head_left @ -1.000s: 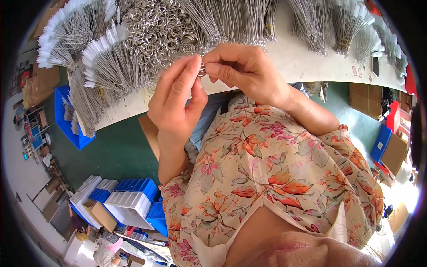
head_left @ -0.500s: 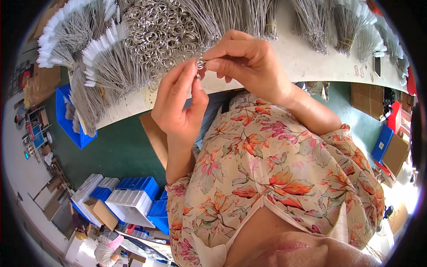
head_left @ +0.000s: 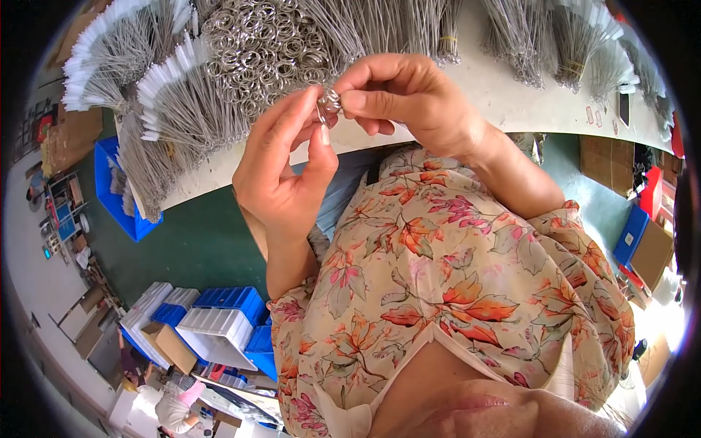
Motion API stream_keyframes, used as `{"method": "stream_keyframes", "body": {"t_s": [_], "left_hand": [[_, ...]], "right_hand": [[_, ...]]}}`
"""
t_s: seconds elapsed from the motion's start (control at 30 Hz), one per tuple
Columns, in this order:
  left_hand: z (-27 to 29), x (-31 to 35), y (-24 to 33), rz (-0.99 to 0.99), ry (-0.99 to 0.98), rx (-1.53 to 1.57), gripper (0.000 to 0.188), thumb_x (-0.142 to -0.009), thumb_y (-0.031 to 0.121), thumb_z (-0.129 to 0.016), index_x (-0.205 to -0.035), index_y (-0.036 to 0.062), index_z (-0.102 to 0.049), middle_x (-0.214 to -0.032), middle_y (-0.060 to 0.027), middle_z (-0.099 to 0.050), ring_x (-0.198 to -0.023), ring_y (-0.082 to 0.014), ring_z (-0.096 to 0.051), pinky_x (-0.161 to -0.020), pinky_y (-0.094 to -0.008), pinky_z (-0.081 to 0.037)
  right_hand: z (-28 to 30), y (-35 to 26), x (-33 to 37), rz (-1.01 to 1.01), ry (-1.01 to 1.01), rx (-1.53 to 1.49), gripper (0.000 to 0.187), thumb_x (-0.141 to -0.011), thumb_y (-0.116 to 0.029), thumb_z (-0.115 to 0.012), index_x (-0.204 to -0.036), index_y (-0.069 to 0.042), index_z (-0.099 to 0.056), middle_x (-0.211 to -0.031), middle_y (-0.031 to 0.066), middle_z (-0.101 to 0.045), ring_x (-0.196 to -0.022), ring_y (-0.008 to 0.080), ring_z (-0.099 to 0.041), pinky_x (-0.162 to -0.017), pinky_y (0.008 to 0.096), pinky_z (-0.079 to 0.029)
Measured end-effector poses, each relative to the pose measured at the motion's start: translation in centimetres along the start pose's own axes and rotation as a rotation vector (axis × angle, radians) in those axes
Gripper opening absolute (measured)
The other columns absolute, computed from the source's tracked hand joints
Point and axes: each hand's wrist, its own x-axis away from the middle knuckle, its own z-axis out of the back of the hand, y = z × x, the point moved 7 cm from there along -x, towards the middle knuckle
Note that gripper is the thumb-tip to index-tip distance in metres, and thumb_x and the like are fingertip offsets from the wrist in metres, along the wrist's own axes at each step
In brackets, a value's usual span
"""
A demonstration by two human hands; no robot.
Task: Manually attaching white feathery brush charms and rings to keychain components.
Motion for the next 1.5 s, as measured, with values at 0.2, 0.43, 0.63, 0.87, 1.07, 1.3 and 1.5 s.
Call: {"method": "stream_keyframes", "body": {"t_s": [0.2,0.43,0.63,0.87,1.07,1.3,1.5], "left_hand": [[0.3,0.2,-0.4,0.047,0.008,0.097,0.032,-0.075,-0.01,-0.057,-0.107,-0.0062,-0.058,-0.103,-0.017,-0.058,-0.085,-0.0214,-0.063,-0.072,-0.0271,-0.054],[-0.2,0.6,1.1,-0.077,0.025,-0.123,0.029,-0.076,-0.009,-0.058,-0.104,-0.0051,-0.059,-0.1,-0.0168,-0.059,-0.081,-0.0211,-0.063,-0.069,-0.027,-0.052],[-0.2,0.3,1.3,-0.182,-0.008,-0.189,0.027,-0.075,-0.006,-0.059,-0.102,-0.0052,-0.061,-0.096,-0.0175,-0.061,-0.082,-0.0227,-0.062,-0.067,-0.0284,-0.052],[-0.1,0.6,1.2,-0.227,-0.01,-0.144,0.026,-0.076,-0.005,-0.059,-0.102,-0.005,-0.061,-0.097,-0.0175,-0.061,-0.081,-0.0228,-0.062,-0.067,-0.0281,-0.052],[-0.1,0.7,0.8,-0.18,-0.011,-0.117,0.026,-0.077,-0.005,-0.058,-0.103,-0.0052,-0.061,-0.098,-0.0176,-0.061,-0.08,-0.0219,-0.063,-0.068,-0.0277,-0.052],[-0.4,1.1,-0.1,-0.078,0.027,-0.081,0.028,-0.075,-0.007,-0.058,-0.103,-0.0058,-0.06,-0.097,-0.0177,-0.061,-0.08,-0.0218,-0.063,-0.068,-0.0279,-0.052],[-0.5,1.3,0.1,-0.055,0.02,-0.178,0.029,-0.075,-0.009,-0.058,-0.104,-0.0054,-0.06,-0.097,-0.0179,-0.061,-0.08,-0.0218,-0.063,-0.068,-0.0281,-0.052]], "right_hand": [[0.0,-0.4,-0.1,0.009,-0.028,-0.028,0.013,-0.086,-0.016,-0.06,-0.089,-0.003,-0.063,-0.076,-0.0006,-0.061,-0.062,0.0043,-0.05,-0.054,0.019,-0.04],[-0.2,-1.3,0.0,0.117,0.031,0.136,0.014,-0.086,-0.017,-0.06,-0.087,-0.003,-0.062,-0.075,0.0,-0.061,-0.065,0.0049,-0.053,-0.056,0.0199,-0.043],[-0.6,-1.2,0.0,0.064,-0.036,0.103,0.015,-0.084,-0.017,-0.062,-0.089,-0.002,-0.062,-0.077,0.0002,-0.062,-0.066,0.0063,-0.056,-0.057,0.0208,-0.045],[-0.6,-0.1,0.4,-0.176,-0.109,-0.148,0.014,-0.084,-0.016,-0.062,-0.091,-0.003,-0.063,-0.079,-0.0008,-0.062,-0.064,0.0053,-0.052,-0.056,0.0197,-0.041],[-0.6,-0.1,0.2,-0.028,-0.088,0.003,0.014,-0.086,-0.016,-0.06,-0.091,-0.003,-0.061,-0.08,-0.0014,-0.06,-0.064,0.0047,-0.047,-0.058,0.0188,-0.039],[-0.4,0.1,0.1,0.043,-0.053,0.076,0.012,-0.085,-0.014,-0.061,-0.089,-0.002,-0.059,-0.078,-0.0011,-0.058,-0.07,0.006,-0.051,-0.063,0.02,-0.043],[-0.5,-0.6,0.5,0.192,0.094,0.233,0.01,-0.086,-0.01,-0.059,-0.088,-0.001,-0.058,-0.077,0.001,-0.059,-0.073,0.0083,-0.056,-0.064,0.0223,-0.046]]}}
